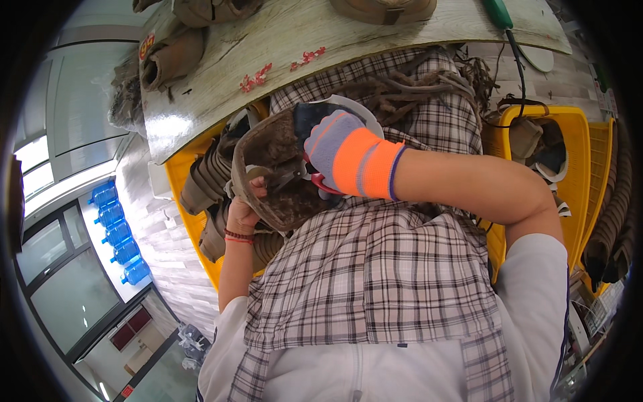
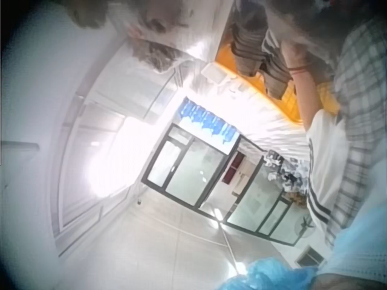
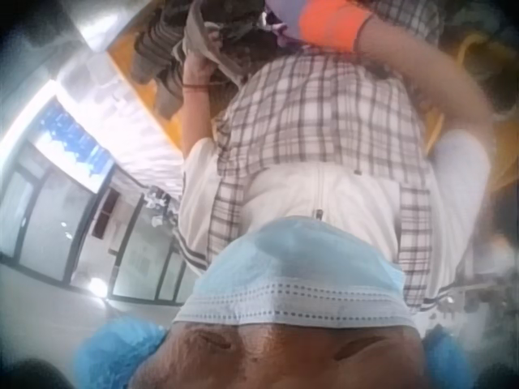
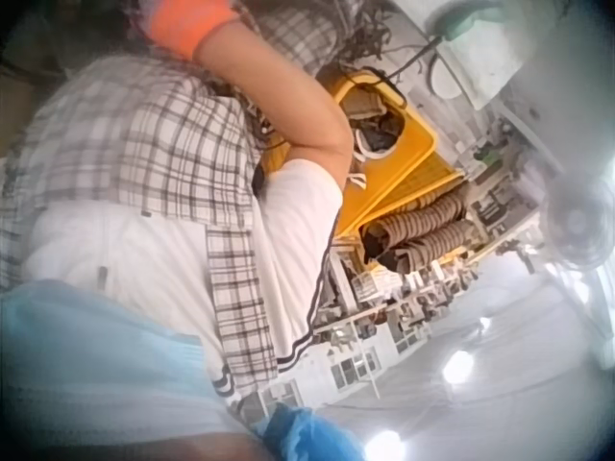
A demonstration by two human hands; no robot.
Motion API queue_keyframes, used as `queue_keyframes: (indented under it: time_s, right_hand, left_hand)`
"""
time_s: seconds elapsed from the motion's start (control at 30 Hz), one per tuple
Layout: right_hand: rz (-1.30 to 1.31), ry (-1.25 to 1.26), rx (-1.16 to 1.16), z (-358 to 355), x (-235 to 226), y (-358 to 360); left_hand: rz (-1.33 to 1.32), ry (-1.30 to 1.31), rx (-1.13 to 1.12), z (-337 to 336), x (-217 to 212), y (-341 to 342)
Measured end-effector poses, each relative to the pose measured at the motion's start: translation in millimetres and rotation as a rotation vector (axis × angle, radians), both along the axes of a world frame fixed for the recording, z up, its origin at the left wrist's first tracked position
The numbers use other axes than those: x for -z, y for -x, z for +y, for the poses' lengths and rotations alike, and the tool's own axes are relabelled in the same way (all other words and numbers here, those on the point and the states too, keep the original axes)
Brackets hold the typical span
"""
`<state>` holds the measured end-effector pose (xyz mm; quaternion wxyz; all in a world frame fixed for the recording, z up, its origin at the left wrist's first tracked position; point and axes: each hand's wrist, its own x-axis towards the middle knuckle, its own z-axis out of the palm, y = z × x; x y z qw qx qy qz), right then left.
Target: The person trims the interior lining of several brown boots using a green electric trimmer and red-handled scissors. They repeatedly pick up boots from a yellow basket, trim the inside, and place them back. The work occurs at a wooden table with a fan and water bottles visible in the background.
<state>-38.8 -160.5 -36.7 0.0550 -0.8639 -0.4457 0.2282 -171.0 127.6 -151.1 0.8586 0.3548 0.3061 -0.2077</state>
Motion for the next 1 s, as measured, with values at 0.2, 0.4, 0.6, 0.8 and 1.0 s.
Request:
queue_keyframes:
  time_s: [0.2,0.4,0.6,0.8,1.0]
  right_hand:
    - [-0.109,-0.054,-0.077,6.5,-1.5,1.1]
    - [0.0,0.008,-0.034,-0.7,0.7,1.5]
    - [0.161,-0.28,0.303,-39.3,-16.3,-2.7]
    - [0.873,-0.993,0.72,-25.0,-48.2,30.0]
    - [0.27,-1.378,0.761,-39.6,-62.3,30.5]
  left_hand:
    - [0.013,0.002,-0.021,-1.8,-3.2,0.2]
    - [0.018,0.005,-0.012,1.3,3.5,1.5]
    - [0.006,-0.025,-0.073,-3.3,-5.8,3.9]
    - [-0.24,-0.283,-0.002,-69.2,-124.6,-47.6]
    - [-0.719,-0.627,0.226,-134.1,-168.9,-115.8]
